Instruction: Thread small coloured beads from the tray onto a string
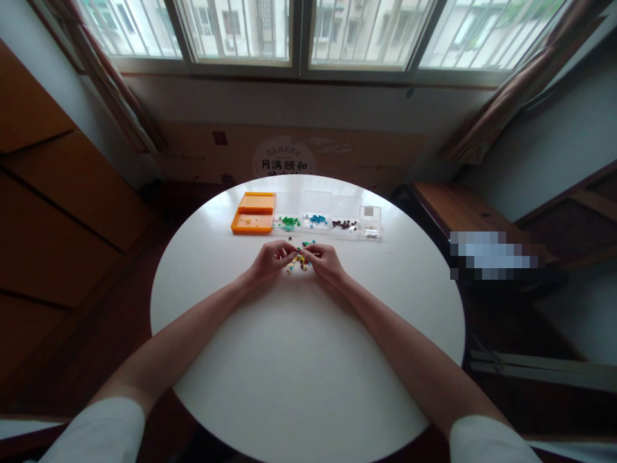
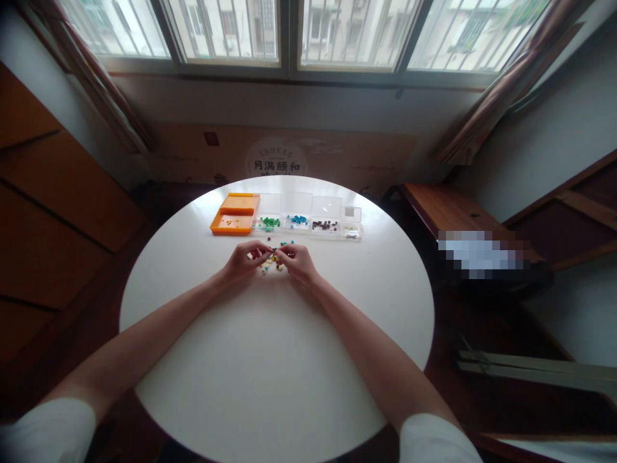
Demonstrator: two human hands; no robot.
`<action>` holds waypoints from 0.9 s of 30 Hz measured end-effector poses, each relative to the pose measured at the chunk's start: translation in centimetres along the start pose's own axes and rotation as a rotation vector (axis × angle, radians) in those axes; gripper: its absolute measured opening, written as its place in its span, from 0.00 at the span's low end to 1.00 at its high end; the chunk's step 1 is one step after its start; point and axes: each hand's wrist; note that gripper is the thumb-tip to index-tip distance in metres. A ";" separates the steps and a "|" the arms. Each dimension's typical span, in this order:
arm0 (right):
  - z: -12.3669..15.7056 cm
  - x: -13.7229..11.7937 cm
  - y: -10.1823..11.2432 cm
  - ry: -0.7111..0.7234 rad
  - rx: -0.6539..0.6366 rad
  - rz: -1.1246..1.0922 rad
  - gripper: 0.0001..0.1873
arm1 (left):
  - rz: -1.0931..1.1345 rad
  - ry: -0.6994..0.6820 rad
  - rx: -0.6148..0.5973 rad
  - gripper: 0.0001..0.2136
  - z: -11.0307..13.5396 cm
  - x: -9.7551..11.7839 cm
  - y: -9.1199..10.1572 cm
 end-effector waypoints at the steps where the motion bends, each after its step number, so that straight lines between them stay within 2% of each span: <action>1: 0.0 0.0 0.0 0.001 0.000 0.008 0.18 | 0.000 0.001 0.000 0.07 0.0 0.0 0.0; 14: 0.0 -0.1 0.0 0.013 -0.001 0.046 0.17 | 0.023 -0.001 -0.031 0.09 0.3 -0.6 -0.2; 27: 0.0 0.0 0.0 0.006 0.004 0.026 0.17 | 0.018 0.017 -0.023 0.09 0.0 0.2 0.0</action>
Point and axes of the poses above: each hand's wrist, its own z-axis away from the middle knuckle, its own y-axis out of the back of the hand, x = y × z, and after that the axes turned 2 degrees about z, right-handed
